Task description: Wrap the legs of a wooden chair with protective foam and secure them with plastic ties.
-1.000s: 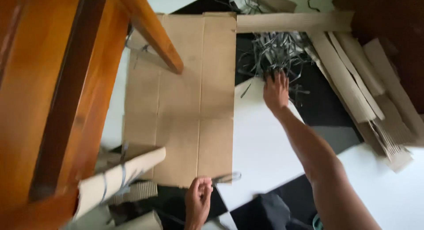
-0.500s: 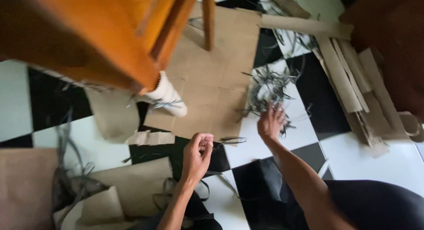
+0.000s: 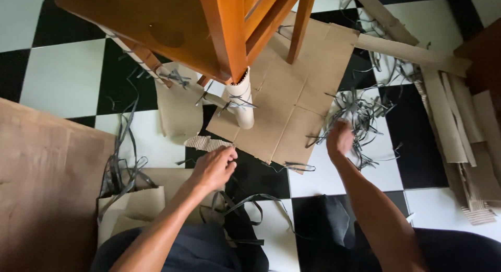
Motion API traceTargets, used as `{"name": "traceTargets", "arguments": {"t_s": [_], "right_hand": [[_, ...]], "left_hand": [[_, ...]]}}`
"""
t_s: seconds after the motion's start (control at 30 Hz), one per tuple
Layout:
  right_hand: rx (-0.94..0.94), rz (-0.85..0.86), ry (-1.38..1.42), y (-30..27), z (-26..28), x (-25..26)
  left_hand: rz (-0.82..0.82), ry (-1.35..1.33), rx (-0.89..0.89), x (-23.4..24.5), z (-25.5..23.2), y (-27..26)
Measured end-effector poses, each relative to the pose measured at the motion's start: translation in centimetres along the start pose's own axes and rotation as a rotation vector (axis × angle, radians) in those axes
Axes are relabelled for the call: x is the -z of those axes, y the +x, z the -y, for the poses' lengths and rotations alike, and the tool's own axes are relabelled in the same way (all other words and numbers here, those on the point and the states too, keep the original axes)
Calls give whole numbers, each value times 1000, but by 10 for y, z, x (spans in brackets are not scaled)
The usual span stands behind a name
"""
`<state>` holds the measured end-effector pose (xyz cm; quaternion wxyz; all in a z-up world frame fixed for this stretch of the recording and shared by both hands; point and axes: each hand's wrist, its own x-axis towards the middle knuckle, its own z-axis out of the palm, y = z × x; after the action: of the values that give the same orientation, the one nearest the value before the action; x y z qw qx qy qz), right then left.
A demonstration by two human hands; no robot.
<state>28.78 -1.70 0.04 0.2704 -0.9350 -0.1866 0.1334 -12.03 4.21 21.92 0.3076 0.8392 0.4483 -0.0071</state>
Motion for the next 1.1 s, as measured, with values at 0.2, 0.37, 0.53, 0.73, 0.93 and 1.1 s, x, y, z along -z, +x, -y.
{"name": "traceTargets", "arguments": {"t_s": [0.2,0.37,0.53,0.73,0.93,1.1], "right_hand": [[848,-41,-197,-13,47,-71],[665,243,92,-40,104,-86],[425,625,578,-39,151,-81],[112,639,845,-26,158,-38],[44,-12,709,24,123,-71],[831,364,740,-19,203,-42]], "left_hand": [[6,79,93,-36,57,53],[15,127,100,-20,69,72],[-17,93,140,-1,78,97],[-150,-103,116,12,76,98],[-151,85,135,14,107,116],[-262,145,-48,66,58,132]]}}
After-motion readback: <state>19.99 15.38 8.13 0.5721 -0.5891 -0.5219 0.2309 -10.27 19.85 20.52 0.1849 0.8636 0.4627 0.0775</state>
